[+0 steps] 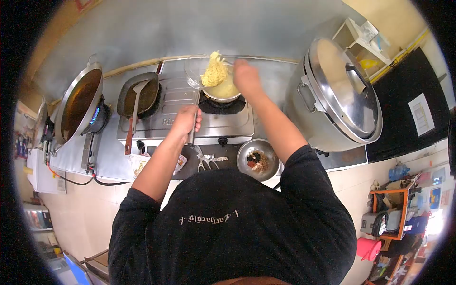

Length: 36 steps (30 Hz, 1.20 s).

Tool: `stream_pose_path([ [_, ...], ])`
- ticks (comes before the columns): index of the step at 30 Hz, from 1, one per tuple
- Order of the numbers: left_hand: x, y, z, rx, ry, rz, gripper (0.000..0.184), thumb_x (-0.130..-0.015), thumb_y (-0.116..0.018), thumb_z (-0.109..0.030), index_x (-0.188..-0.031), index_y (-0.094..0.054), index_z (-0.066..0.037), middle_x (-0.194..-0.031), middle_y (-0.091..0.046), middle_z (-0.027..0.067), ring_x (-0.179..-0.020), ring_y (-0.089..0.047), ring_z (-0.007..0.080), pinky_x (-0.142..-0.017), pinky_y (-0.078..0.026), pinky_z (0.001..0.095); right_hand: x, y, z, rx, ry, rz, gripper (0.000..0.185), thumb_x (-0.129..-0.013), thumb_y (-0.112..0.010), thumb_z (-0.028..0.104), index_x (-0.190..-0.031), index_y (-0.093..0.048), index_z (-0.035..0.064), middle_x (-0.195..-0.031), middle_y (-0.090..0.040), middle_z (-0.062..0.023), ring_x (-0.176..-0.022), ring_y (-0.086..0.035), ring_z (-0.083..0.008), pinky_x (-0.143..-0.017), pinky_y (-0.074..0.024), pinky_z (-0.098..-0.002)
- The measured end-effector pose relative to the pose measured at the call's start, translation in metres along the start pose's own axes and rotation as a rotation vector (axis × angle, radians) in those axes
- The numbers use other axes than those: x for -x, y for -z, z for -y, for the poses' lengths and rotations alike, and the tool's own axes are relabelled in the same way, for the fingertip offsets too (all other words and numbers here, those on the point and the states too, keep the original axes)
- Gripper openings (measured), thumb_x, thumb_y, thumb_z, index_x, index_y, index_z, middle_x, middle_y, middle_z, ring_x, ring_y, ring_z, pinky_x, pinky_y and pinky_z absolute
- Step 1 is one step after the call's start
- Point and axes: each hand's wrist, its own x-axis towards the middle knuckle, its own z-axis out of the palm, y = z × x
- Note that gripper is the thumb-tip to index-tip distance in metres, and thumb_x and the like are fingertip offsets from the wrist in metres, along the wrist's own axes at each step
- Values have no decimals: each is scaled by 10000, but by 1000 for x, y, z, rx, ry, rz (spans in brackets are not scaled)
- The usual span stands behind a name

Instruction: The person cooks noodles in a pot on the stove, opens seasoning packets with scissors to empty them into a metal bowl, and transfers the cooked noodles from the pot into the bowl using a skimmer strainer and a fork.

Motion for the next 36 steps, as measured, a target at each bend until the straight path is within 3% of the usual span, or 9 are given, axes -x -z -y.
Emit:
stream_pose_path([
  [3, 10, -16, -8, 103, 26, 34, 223, -960, -428, -235, -834, -520, -77, -635, -485, 4, -477, -433, 107, -420, -354, 261, 6, 23, 24, 43, 157, 46, 115, -836, -535, 70, -901, -616, 20, -902, -627, -182, -804, -664, -338, -707, -548, -439],
  [5, 16, -23, -12, 223, 60, 60, 186, -952, -433, -212, -846, -512, -82, -636, -484, 1, -477, -422, 96, -425, -356, 243, 10, 31, 30, 85, 251, 202, 154, -840, -499, 31, -968, -579, -1, -950, -594, -176, -836, -630, -389, -722, -527, -458],
  [9, 21, -33, -31, 307, 82, 65, 171, -955, -435, -216, -868, -503, -84, -642, -475, -10, -485, -414, 88, -427, -353, 241, -5, 68, 24, 54, 197, 58, 170, -818, -505, 6, -974, -572, -1, -935, -588, -179, -833, -627, -387, -693, -530, -456],
  [15, 26, -38, -68, 429, -120, 201, 180, -968, -415, -226, -881, -485, -84, -645, -449, -19, -496, -399, 82, -434, -329, 241, -19, 117, 22, 24, 169, -44, 244, -798, -523, -21, -1033, -575, 13, -931, -586, -177, -808, -622, -388, -674, -528, -465],
  [21, 22, -48, -22, 398, -50, 168, 162, -960, -413, -207, -878, -482, -85, -636, -447, -14, -481, -396, 91, -438, -331, 245, 24, 78, 5, -57, 92, -8, 209, -841, -501, 27, -1038, -564, -6, -990, -626, -229, -878, -648, -405, -719, -541, -484],
  [24, 15, -50, 3, 382, -5, 165, 181, -966, -444, -253, -877, -486, -102, -614, -422, -38, -461, -360, 71, -414, -313, 237, 48, 58, -3, -58, 5, 204, 240, -854, -490, 31, -1078, -568, -7, -1025, -631, -235, -890, -639, -422, -751, -532, -495],
  [27, 23, -53, 1, 404, -26, 167, 196, -977, -433, -274, -895, -480, -102, -615, -417, -36, -456, -354, 71, -413, -305, 240, 58, 57, -1, -135, -22, 169, 254, -873, -477, 46, -1105, -571, 1, -1020, -634, -233, -893, -635, -427, -755, -532, -489],
  [29, 35, -51, -13, 402, -71, 175, 193, -983, -405, -247, -890, -479, -95, -628, -444, -11, -463, -392, 86, -424, -331, 252, 56, 65, 5, -173, -18, -49, 241, -879, -472, 50, -1093, -573, 6, -1010, -636, -230, -888, -636, -419, -750, -533, -486],
  [36, 42, -43, 1, 324, -89, 252, 186, -980, -408, -234, -891, -472, -84, -618, -445, -5, -461, -389, 95, -412, -323, 253, 68, 70, 3, -179, -35, -105, 203, -892, -537, 78, -1079, -603, 36, -937, -643, -222, -861, -614, -429, -737, -503, -509],
])
